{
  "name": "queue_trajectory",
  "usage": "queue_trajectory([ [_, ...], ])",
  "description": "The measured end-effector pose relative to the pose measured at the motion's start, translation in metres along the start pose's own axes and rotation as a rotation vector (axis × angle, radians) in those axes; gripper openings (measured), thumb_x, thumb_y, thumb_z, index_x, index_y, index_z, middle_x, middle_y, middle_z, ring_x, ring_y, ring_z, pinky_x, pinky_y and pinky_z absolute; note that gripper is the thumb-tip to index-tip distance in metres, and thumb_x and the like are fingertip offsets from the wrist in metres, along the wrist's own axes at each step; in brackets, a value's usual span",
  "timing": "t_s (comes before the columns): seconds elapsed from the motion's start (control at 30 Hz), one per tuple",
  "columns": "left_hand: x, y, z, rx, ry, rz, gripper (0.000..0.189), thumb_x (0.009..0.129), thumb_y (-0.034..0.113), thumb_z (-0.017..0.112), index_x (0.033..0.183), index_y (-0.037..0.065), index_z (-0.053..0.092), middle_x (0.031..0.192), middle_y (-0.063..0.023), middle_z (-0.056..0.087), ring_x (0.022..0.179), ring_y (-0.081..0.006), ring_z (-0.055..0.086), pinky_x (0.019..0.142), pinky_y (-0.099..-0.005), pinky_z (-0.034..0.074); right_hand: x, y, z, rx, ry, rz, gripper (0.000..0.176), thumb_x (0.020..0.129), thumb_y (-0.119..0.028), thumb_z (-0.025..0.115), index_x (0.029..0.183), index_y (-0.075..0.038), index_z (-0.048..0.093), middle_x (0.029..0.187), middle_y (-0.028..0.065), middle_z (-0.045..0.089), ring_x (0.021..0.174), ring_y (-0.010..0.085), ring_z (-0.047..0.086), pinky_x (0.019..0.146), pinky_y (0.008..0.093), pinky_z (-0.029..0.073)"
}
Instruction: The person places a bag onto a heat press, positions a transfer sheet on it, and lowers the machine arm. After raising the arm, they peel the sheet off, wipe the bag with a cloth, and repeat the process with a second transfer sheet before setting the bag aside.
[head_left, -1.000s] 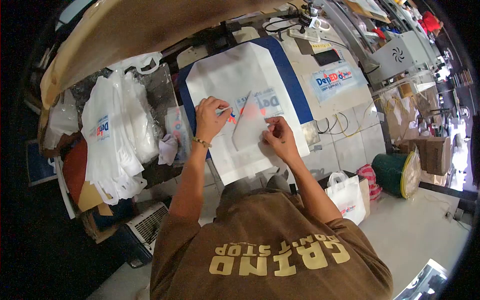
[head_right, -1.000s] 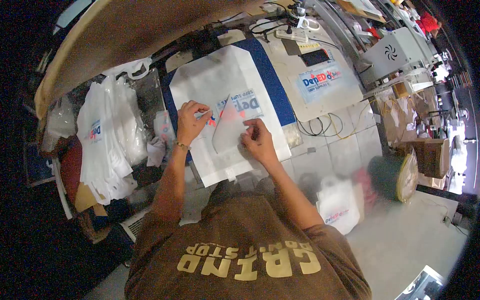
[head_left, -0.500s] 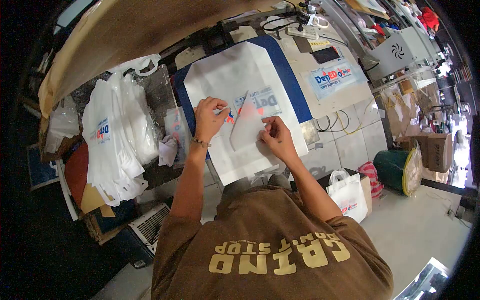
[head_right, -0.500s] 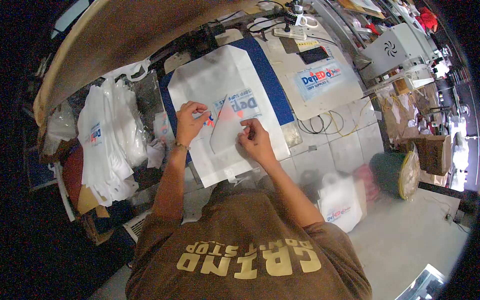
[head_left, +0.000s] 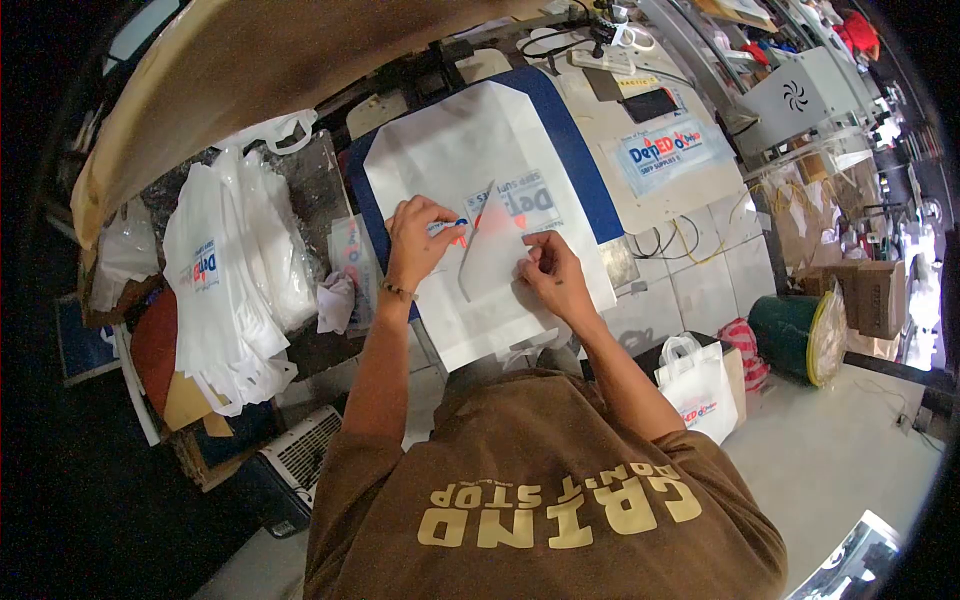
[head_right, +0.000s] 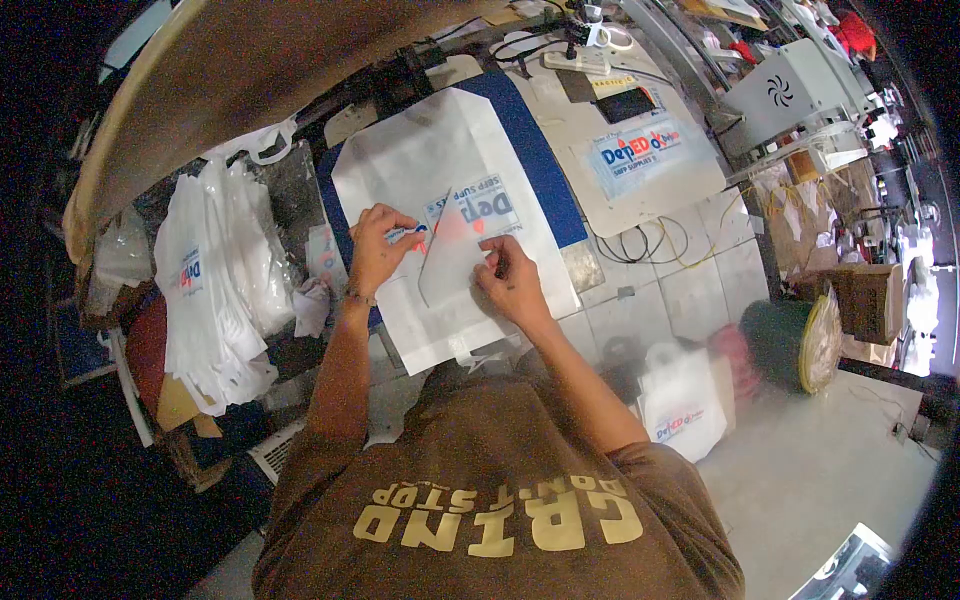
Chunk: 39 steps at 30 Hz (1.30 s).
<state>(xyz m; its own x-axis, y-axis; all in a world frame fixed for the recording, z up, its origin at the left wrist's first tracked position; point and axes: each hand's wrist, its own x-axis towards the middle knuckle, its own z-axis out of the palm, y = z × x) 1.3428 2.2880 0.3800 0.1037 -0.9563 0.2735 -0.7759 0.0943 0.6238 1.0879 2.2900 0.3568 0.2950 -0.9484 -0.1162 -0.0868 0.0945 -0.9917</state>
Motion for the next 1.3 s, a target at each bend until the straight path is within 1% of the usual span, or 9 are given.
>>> queue_trajectory([
  [0.5, -0.015, 0.016, -0.016, 0.265, -0.105, 0.22, 0.034, 0.087, 0.003, 0.062, 0.115, 0.016, 0.075, 0.105, -0.0077, 0.063, 0.104, -0.028, 0.059, 0.096, -0.0419, 0.041, 0.002, -0.002, 0.003, -0.063, 0.006, -0.008, 0.03, 0.087, -0.012, 0.069, 0.115, -0.001, 0.062, 0.078, 0.0048, 0.062, 0.071, 0.0111, 0.06, 0.067, 0.0278, 0.05],
  [0.6, -0.015, -0.002, -0.011, -0.065, -0.038, 0.077, 0.029, 0.095, 0.006, 0.058, 0.121, 0.01, 0.07, 0.104, -0.0086, 0.065, 0.1, -0.0281, 0.061, 0.093, -0.0401, 0.045, 0.003, -0.023, 0.007, 0.046, -0.125, -0.017, 0.034, 0.089, -0.017, 0.073, 0.118, -0.002, 0.064, 0.079, 0.0066, 0.065, 0.072, 0.0112, 0.061, 0.07, 0.0281, 0.05],
  [0.67, -0.02, -0.008, -0.011, -0.605, 0.126, -0.274, 0.027, 0.101, 0.012, 0.056, 0.125, 0.003, 0.065, 0.104, -0.0121, 0.067, 0.094, -0.0288, 0.065, 0.086, -0.0377, 0.051, 0.004, -0.039, 0.014, -0.061, -0.134, -0.056, 0.037, 0.089, -0.021, 0.074, 0.119, -0.003, 0.064, 0.082, 0.0082, 0.065, 0.072, 0.0149, 0.062, 0.07, 0.0307, 0.051],
  [0.77, -0.023, -0.016, -0.02, -0.45, 0.264, -0.299, 0.027, 0.102, 0.015, 0.057, 0.123, -0.001, 0.063, 0.1, -0.014, 0.067, 0.088, -0.0266, 0.066, 0.08, -0.0359, 0.053, 0.005, -0.043, 0.017, -0.388, -0.152, -0.263, 0.039, 0.087, -0.024, 0.074, 0.12, -0.004, 0.065, 0.088, 0.0116, 0.065, 0.075, 0.0244, 0.064, 0.071, 0.0369, 0.052],
  [0.9, -0.028, -0.009, -0.026, -0.194, 0.31, -0.289, 0.026, 0.094, 0.015, 0.068, 0.116, 0.001, 0.064, 0.103, -0.0147, 0.065, 0.094, -0.0304, 0.064, 0.085, -0.0387, 0.051, 0.014, -0.038, 0.028, -0.723, -0.112, -0.593, 0.037, 0.084, -0.018, 0.071, 0.118, -0.006, 0.065, 0.096, 0.0161, 0.062, 0.082, 0.038, 0.063, 0.071, 0.046, 0.053],
  [0.97, -0.032, -0.009, -0.026, 0.178, 0.264, 0.002, 0.035, 0.082, 0.016, 0.079, 0.111, 0.002, 0.065, 0.107, -0.0152, 0.063, 0.1, -0.0345, 0.061, 0.091, -0.0421, 0.049, 0.017, -0.037, 0.034, -0.738, -0.094, -0.594, 0.037, 0.082, -0.017, 0.07, 0.118, -0.006, 0.065, 0.097, 0.0161, 0.061, 0.084, 0.0374, 0.063, 0.072, 0.0461, 0.053],
  [1.1, -0.035, 0.001, -0.03, 0.167, 0.286, -0.009, 0.042, 0.073, 0.015, 0.083, 0.109, 0.004, 0.067, 0.11, -0.0151, 0.06, 0.107, -0.0373, 0.057, 0.095, -0.0448, 0.046, 0.018, -0.042, 0.038, -0.814, -0.114, -0.528, 0.036, 0.081, -0.014, 0.069, 0.116, -0.005, 0.064, 0.098, 0.0162, 0.061, 0.089, 0.0367, 0.063, 0.076, 0.0466, 0.054],
  [1.23, -0.011, 0.09, -0.105, -0.276, -0.167, -0.052, 0.024, 0.083, 0.011, 0.077, 0.103, 0.002, 0.069, 0.103, -0.0158, 0.066, 0.091, -0.0308, 0.067, 0.08, -0.0397, 0.053, 0.018, -0.038, 0.037, -0.791, -0.121, -0.54, 0.036, 0.082, -0.014, 0.069, 0.116, -0.005, 0.063, 0.1, 0.0166, 0.06, 0.09, 0.0371, 0.063, 0.075, 0.0467, 0.054],
  [1.3, 0.007, 0.162, -0.175, -0.215, -0.333, 0.339, 0.015, 0.083, 0.008, 0.077, 0.094, -0.001, 0.072, 0.097, -0.0124, 0.07, 0.086, -0.0253, 0.069, 0.075, -0.032, 0.054, 0.015, -0.039, 0.028, -0.645, -0.132, -0.563, 0.032, 0.082, -0.015, 0.07, 0.112, -0.004, 0.065, 0.099, 0.0166, 0.061, 0.085, 0.0367, 0.064, 0.07, 0.0451, 0.054],
])
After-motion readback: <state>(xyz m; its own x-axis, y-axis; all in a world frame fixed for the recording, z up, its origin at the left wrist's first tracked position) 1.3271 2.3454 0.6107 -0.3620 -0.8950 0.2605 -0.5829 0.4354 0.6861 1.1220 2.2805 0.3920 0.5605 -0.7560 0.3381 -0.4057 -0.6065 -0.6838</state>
